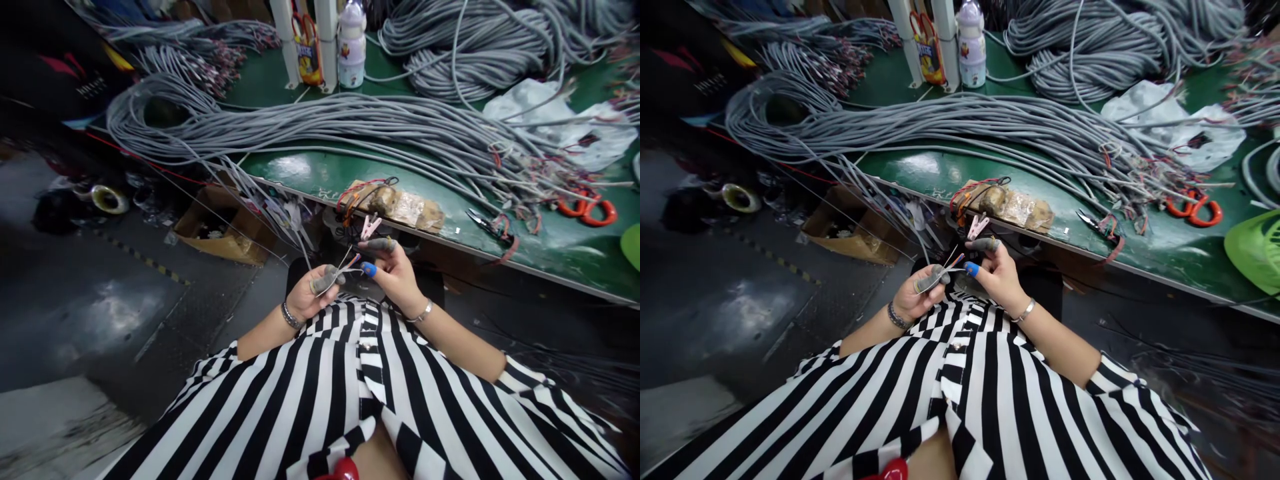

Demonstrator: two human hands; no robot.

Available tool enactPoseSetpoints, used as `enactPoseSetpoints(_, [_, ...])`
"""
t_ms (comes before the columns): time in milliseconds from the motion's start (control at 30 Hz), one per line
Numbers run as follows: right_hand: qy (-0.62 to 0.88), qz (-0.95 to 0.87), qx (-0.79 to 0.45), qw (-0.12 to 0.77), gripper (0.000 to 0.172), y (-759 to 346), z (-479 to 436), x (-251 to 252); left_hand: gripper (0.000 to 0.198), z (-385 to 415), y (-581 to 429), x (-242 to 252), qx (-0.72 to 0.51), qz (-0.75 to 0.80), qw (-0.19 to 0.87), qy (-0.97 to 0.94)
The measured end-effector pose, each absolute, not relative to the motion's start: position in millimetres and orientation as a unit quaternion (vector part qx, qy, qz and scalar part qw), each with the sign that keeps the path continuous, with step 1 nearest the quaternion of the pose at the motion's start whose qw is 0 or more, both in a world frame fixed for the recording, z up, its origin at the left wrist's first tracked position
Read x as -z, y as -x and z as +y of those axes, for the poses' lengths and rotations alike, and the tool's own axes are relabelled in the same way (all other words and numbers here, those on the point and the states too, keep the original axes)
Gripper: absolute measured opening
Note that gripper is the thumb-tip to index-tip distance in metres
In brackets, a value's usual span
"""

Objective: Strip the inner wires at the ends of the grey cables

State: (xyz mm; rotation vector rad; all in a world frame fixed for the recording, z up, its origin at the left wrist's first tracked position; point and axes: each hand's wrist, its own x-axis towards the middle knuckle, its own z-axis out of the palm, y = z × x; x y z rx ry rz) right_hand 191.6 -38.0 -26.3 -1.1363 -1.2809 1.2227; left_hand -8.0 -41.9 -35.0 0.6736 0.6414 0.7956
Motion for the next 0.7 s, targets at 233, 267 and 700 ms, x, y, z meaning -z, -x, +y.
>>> enactPoseSetpoints(233, [0.454, -0.55, -0.51, 0.481, 0.034, -183, -44, 23, 0.035, -43, 5, 37, -0.396, 0.352, 0.774, -0.347])
enactPoseSetpoints(267, [0.462, -0.574, -0.486, 0.471, 0.03, -184, -47, 20, 0.034, -44, 5, 37, -0.396, 0.375, 0.756, -0.361])
enactPoseSetpoints(700, [0.419, -0.487, -0.664, 0.381, 0.029, -198, -35, 31, 0.035, -43, 10, 40, -0.376, 0.386, 0.726, -0.428])
